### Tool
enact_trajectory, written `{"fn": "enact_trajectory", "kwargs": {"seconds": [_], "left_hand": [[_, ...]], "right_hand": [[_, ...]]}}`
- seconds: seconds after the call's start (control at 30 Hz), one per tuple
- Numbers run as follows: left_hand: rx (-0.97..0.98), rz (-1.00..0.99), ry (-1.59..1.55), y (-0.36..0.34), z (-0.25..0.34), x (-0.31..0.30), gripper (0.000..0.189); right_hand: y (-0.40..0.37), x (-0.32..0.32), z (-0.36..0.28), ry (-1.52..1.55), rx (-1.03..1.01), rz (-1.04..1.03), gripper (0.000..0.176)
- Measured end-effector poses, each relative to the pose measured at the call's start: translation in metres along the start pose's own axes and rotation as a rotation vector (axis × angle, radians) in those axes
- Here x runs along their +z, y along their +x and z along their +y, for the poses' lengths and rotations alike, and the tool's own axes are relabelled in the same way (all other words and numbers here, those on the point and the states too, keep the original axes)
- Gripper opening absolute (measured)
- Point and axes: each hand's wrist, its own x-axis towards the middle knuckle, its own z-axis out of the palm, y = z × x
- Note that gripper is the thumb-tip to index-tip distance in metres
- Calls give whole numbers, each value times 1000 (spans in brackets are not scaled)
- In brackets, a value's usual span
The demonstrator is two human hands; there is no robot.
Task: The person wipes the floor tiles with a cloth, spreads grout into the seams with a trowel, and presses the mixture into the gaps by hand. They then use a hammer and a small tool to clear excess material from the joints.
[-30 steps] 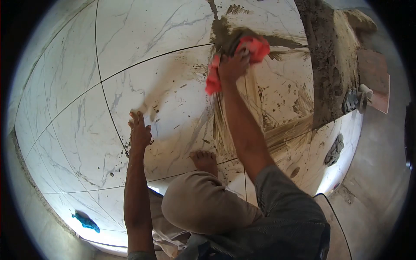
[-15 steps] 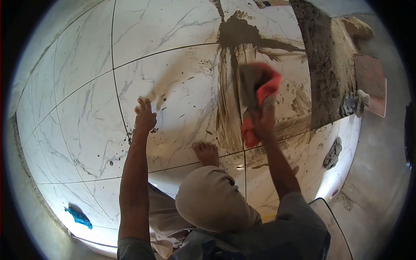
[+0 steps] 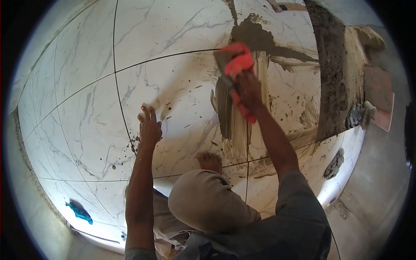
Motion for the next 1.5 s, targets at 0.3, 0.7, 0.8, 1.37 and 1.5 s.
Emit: {"fn": "enact_trajectory", "kwargs": {"seconds": [0.3,0.7,0.8,1.37,1.5], "left_hand": [[-34,-67,2,0,6,-13,69],[-24,-80,19,-4,1,-13,68],[-34,-91,8,1,4,-19,68],[-33,-111,11,2,5,-18,67],[-22,-76,22,2,1,-10,68]], "right_hand": [[119,-69,65,74,303,277,50],[109,21,-31,-117,25,157,48],[158,-14,60,-332,19,276,50],[-96,-71,-101,940,676,-117,53],[-136,-43,-117,870,553,-135,50]]}}
